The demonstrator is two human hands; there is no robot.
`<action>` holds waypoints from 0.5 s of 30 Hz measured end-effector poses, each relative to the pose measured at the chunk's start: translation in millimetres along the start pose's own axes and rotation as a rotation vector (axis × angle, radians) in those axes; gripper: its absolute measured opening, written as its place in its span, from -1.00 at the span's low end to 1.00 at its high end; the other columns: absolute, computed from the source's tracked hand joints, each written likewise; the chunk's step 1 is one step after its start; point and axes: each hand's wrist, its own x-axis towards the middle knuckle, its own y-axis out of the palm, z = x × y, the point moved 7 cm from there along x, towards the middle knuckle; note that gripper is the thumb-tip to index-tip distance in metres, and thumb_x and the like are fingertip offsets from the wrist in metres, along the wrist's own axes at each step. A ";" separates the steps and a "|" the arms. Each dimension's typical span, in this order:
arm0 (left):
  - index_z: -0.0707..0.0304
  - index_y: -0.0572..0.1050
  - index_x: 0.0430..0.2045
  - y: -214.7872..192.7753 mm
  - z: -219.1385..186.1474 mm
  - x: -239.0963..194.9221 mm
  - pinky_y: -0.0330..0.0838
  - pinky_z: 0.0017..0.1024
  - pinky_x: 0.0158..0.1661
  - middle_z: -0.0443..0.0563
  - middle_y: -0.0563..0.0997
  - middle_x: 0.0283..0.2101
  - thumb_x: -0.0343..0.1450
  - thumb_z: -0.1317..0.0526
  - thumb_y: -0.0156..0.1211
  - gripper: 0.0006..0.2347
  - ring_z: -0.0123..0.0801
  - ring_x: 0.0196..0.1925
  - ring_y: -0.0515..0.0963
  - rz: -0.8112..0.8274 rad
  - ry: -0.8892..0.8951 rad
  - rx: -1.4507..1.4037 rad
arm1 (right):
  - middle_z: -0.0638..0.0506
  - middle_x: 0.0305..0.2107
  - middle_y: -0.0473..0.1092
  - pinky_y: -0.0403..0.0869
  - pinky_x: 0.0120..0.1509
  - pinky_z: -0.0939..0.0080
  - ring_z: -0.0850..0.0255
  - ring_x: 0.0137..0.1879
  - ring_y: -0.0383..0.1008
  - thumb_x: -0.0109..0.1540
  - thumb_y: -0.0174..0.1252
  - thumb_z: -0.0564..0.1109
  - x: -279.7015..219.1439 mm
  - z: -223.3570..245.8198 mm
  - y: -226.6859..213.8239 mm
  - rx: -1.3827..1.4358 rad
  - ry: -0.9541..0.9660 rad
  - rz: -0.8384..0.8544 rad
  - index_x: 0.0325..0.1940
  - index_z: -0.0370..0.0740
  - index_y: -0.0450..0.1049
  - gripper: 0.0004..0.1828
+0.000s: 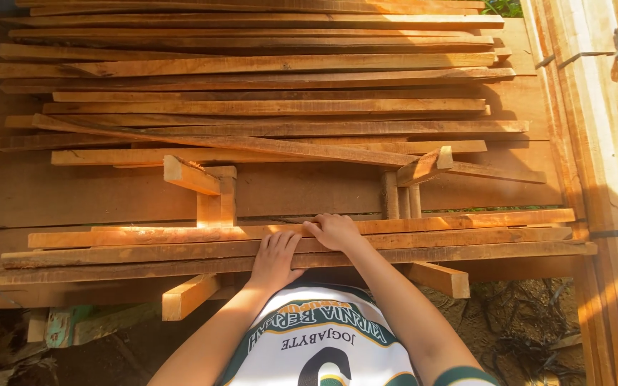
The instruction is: The person picks up individual wooden planks from a pile and places them one by one onto a wooden rack. The hands align each plank before setting it down, repeating this process throughout the clip.
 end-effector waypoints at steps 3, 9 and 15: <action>0.14 0.35 0.17 5.2 4.5 5.3 0.17 -0.23 0.15 0.00 0.40 0.10 0.02 -0.09 0.56 -0.19 -0.19 0.23 0.34 -0.064 0.037 0.000 | -0.13 0.16 0.47 0.31 0.41 -0.15 -0.09 0.37 0.38 0.29 -0.35 0.54 -6.0 16.5 -22.3 0.004 0.140 0.207 0.26 -0.02 0.51 -0.14; 0.10 0.40 0.12 10.7 6.8 4.5 0.22 -0.22 0.14 0.01 0.42 0.08 0.04 -0.10 0.54 -0.25 -0.19 0.18 0.37 -0.059 -0.011 -0.013 | -0.13 0.26 0.40 0.29 0.47 -0.13 -0.07 0.44 0.32 0.19 -0.47 0.66 -3.8 25.8 -23.8 -0.059 0.177 0.309 0.32 -0.03 0.47 0.03; 0.08 0.40 0.04 16.6 6.9 8.3 0.28 -0.22 0.03 -0.03 0.39 -0.07 -0.02 -0.08 0.57 -0.26 -0.17 0.02 0.39 0.013 -0.051 0.057 | -0.10 0.26 0.40 0.30 0.46 -0.07 -0.02 0.44 0.32 0.17 -0.49 0.69 1.7 20.1 -17.5 -0.066 0.178 0.344 0.34 0.01 0.44 0.06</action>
